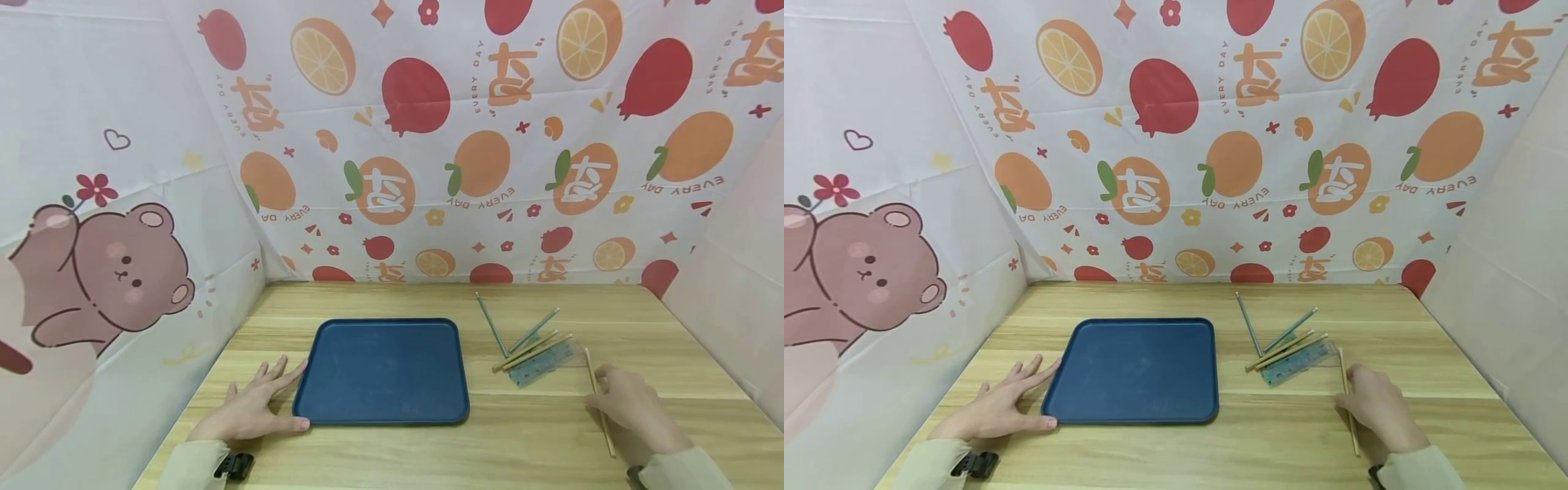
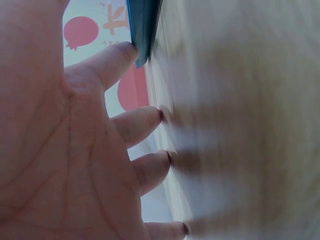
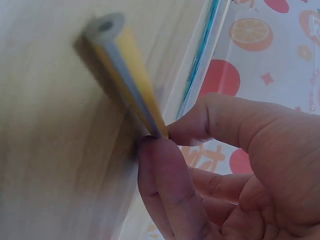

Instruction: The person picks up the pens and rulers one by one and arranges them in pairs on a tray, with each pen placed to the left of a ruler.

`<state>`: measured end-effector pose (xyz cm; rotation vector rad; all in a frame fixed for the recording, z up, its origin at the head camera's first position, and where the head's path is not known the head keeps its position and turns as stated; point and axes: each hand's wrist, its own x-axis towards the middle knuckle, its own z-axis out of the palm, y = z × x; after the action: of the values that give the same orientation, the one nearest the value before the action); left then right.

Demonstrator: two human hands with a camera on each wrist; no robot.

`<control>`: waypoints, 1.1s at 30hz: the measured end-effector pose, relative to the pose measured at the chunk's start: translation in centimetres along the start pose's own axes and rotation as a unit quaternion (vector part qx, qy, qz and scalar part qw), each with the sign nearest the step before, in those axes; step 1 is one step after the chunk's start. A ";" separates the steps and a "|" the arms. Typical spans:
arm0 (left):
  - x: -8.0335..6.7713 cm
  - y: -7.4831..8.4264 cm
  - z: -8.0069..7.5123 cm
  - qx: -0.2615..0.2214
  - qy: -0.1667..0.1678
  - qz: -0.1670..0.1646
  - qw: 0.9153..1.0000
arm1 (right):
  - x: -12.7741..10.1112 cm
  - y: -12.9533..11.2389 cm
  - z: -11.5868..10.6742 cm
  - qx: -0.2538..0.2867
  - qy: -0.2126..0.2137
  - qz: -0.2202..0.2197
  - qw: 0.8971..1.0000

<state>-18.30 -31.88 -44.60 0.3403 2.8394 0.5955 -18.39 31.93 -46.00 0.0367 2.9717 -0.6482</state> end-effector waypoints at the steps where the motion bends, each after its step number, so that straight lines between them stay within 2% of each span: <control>1: 0.0 0.0 0.0 0.000 0.000 -0.001 1.000 | 0.0 0.0 -0.1 -0.002 0.003 -0.001 1.000; 14: -0.1 -0.1 0.1 0.011 0.007 0.005 1.000 | 0.4 -0.5 -0.7 0.056 0.018 -0.027 0.998; 21: -0.1 -0.2 0.2 0.010 0.008 0.009 1.000 | 0.5 -1.9 -1.1 0.092 0.012 -0.046 0.995; 33: -0.1 -0.3 0.3 0.007 0.009 0.009 1.000 | 1.2 -4.7 -1.0 0.111 0.016 -0.071 0.991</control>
<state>-18.16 -32.11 -44.96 0.3644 2.8615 0.5846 -19.90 28.07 -43.32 -0.1505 2.9358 -1.0032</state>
